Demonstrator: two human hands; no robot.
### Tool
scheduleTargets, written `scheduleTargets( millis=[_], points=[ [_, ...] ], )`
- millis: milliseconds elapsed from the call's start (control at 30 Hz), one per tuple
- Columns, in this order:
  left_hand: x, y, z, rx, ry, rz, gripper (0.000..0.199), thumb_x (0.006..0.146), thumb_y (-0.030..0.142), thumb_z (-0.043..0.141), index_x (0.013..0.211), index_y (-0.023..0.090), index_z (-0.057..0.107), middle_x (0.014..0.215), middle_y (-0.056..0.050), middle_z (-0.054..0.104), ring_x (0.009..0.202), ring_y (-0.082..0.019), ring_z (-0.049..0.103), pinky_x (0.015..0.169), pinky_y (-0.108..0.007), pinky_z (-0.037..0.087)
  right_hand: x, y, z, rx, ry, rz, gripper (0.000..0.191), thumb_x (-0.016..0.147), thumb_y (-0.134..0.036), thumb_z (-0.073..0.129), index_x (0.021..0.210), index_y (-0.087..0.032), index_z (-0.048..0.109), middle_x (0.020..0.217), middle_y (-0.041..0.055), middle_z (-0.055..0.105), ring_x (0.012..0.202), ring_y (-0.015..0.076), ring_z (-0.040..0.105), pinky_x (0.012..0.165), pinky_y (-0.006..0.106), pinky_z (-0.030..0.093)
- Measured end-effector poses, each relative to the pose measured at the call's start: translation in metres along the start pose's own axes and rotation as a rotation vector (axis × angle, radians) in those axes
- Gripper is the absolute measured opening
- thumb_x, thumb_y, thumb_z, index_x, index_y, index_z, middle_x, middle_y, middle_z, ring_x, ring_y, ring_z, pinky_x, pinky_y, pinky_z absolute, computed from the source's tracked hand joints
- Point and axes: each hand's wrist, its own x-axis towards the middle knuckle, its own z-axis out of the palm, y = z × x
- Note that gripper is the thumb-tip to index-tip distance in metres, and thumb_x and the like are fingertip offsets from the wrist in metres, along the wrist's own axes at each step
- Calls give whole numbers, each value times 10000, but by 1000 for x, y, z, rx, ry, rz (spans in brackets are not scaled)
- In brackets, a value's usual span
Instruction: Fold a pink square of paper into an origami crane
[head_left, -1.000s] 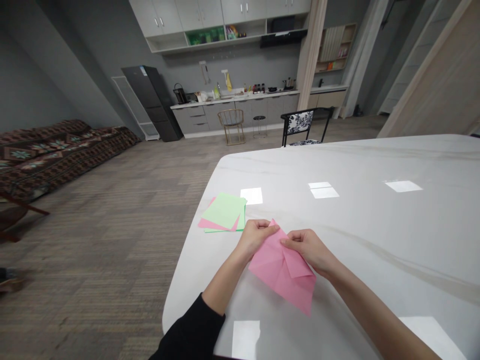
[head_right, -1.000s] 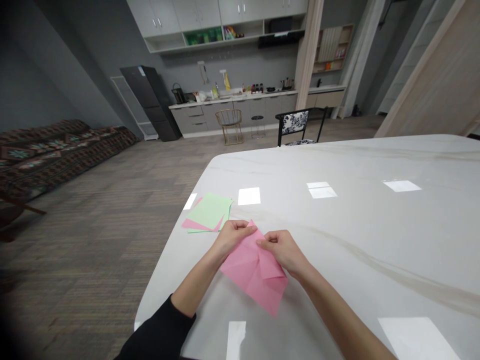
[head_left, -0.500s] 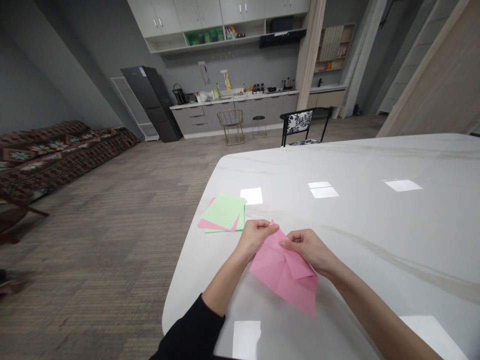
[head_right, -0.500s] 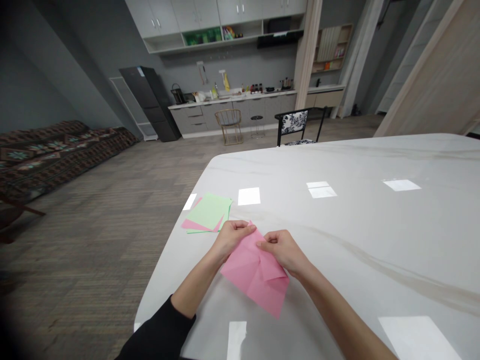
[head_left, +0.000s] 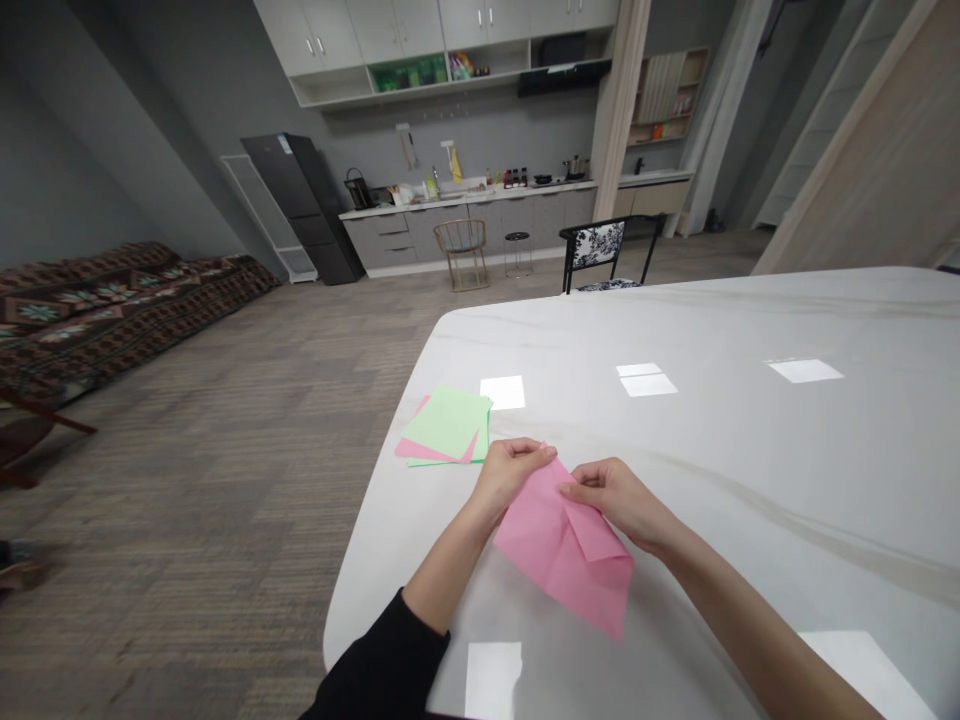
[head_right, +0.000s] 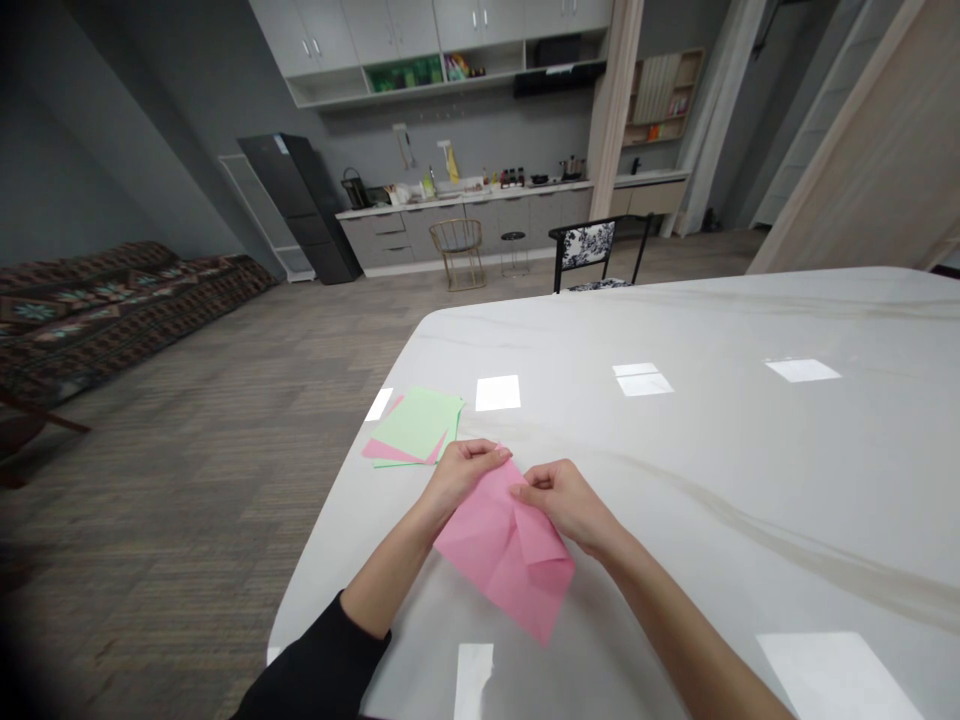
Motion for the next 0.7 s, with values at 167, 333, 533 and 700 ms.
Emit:
scheduleTargets(
  millis=[167,333,533,700],
  points=[
    [-2,4,1,-29,39,-39,234,612,337,815,678,136,717,652,-24,652,602,-129,554,579,-253,413,-1,1,-1,-28,-12,-11,332,754,-400,649,572,-163,505,580,-31,432,532,96,360,492,247,241],
    [-1,2,1,-6,49,7,210,621,322,808,648,136,715,626,-18,645,603,-120,544,603,-252,408,-1,1,-1,-74,-30,-36,340,771,-383,633,554,-167,485,558,-39,397,519,90,315,488,252,213],
    [0,-5,1,-48,5,7,207,629,322,804,652,143,705,613,-5,631,575,-109,526,589,-249,395,2,-1,7,11,38,-130,258,799,-389,620,687,-157,606,662,-9,547,600,120,457,549,246,316],
    [0,-7,1,-77,-8,2,229,659,344,779,673,125,715,722,-54,682,626,-131,563,596,-254,406,4,0,8,17,87,-115,236,783,-355,642,682,-141,633,660,-4,571,610,120,476,570,246,336]
  ],
)
